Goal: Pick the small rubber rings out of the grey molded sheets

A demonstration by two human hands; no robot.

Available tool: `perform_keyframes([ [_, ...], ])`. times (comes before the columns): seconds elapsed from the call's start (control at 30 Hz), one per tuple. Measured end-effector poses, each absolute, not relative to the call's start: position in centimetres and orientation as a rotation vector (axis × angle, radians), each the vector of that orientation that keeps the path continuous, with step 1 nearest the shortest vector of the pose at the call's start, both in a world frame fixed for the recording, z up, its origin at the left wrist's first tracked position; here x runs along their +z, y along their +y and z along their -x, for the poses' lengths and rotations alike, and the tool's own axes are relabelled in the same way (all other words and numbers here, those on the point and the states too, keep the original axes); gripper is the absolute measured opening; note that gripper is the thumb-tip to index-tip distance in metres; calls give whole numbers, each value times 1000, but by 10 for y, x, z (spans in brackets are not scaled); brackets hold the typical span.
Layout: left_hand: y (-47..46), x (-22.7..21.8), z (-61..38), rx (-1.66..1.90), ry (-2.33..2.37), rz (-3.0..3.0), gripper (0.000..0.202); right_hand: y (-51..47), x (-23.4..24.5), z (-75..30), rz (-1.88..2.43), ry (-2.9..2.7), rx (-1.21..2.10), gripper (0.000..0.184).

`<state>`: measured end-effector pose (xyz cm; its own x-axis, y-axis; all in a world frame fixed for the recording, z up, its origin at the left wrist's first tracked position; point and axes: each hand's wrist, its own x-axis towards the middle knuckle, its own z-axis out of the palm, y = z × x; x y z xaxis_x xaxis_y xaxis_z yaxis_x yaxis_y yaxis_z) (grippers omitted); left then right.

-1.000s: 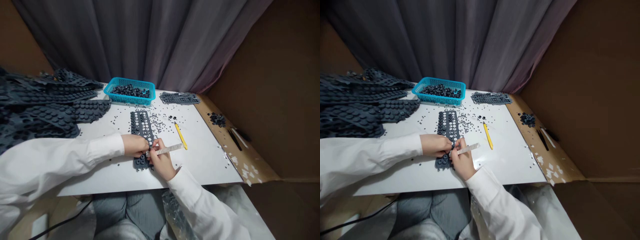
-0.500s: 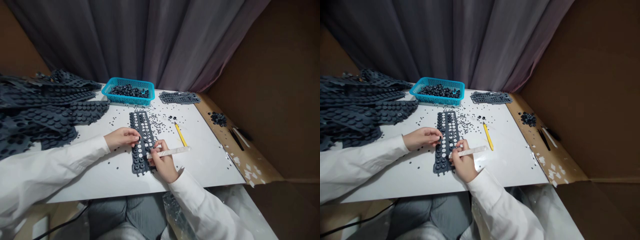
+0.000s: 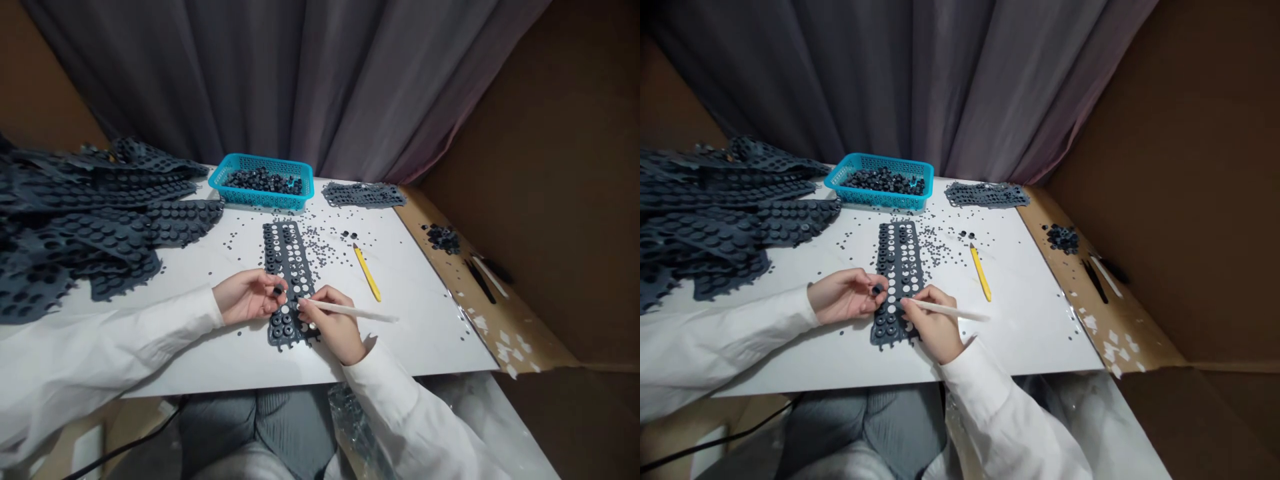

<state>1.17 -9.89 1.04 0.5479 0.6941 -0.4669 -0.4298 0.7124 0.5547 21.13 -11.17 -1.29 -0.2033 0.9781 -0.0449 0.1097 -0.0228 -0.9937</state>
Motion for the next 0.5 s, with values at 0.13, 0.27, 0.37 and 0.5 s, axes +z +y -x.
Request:
perform_keyframes([
  [0.13,-98,13,-14,717,816,-396,18,-112,-15,-214,1203,-1629,1139,21],
  [0.27,-95,19,-20,738,908,-413,21,-112,-17,-214,1139,-1710,1128,18],
  [0.37,-94,25,-21,727,930,-378,34,-112,-20,-214,1104,-1720,1150,21],
  [0.5,-92,27,-18,700,927,-382,45,-112,-21,-215,1110,-1721,1151,21],
])
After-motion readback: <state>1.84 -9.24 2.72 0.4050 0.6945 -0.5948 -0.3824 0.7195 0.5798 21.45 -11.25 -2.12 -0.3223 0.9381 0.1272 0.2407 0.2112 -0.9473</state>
